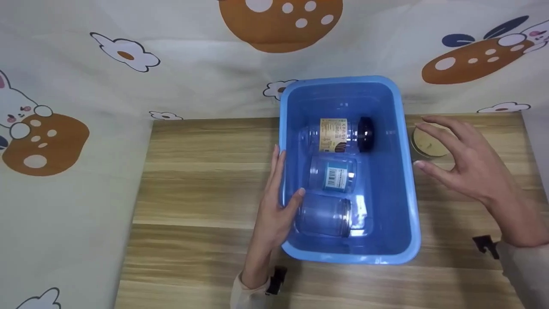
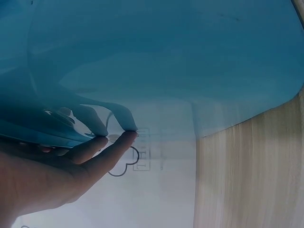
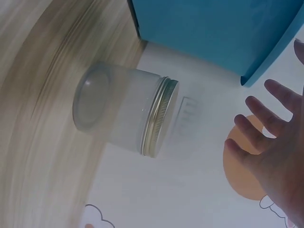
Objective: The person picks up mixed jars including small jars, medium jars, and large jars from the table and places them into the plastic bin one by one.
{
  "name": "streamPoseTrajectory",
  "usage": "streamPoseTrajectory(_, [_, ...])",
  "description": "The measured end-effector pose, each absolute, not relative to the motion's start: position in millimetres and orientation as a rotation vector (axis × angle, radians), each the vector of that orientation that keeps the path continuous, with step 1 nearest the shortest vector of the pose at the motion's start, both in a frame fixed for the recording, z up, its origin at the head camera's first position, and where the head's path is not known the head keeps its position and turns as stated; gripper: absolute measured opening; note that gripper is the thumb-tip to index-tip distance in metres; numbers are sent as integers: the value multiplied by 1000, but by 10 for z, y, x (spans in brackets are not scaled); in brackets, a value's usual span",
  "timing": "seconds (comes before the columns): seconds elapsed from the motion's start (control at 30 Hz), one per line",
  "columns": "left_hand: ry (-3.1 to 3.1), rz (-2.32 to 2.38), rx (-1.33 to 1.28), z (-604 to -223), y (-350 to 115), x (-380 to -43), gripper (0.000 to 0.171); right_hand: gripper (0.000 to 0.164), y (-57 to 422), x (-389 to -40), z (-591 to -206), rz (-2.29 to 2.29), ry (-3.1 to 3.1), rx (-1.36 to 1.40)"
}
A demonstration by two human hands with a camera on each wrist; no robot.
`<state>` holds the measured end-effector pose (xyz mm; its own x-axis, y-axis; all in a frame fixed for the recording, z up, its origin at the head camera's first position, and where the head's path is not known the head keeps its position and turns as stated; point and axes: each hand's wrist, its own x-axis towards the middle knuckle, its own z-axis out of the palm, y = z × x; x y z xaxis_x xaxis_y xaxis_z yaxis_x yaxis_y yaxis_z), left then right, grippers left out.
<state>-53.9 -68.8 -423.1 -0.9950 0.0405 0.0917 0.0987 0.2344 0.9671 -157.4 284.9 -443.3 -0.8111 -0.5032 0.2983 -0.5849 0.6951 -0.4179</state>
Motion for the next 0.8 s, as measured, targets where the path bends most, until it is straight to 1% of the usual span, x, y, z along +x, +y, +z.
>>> streamPoseTrajectory(0.23, [-2436,-1901,-125,-4231,-702,-534,68,71,2861,-1599,-4489,757,-2742,866])
streamPoseTrajectory(0.8, [-2444,-1905,-124,-4241,-690,-541,67,77,3022,-1662,-4592,699,-2754,839])
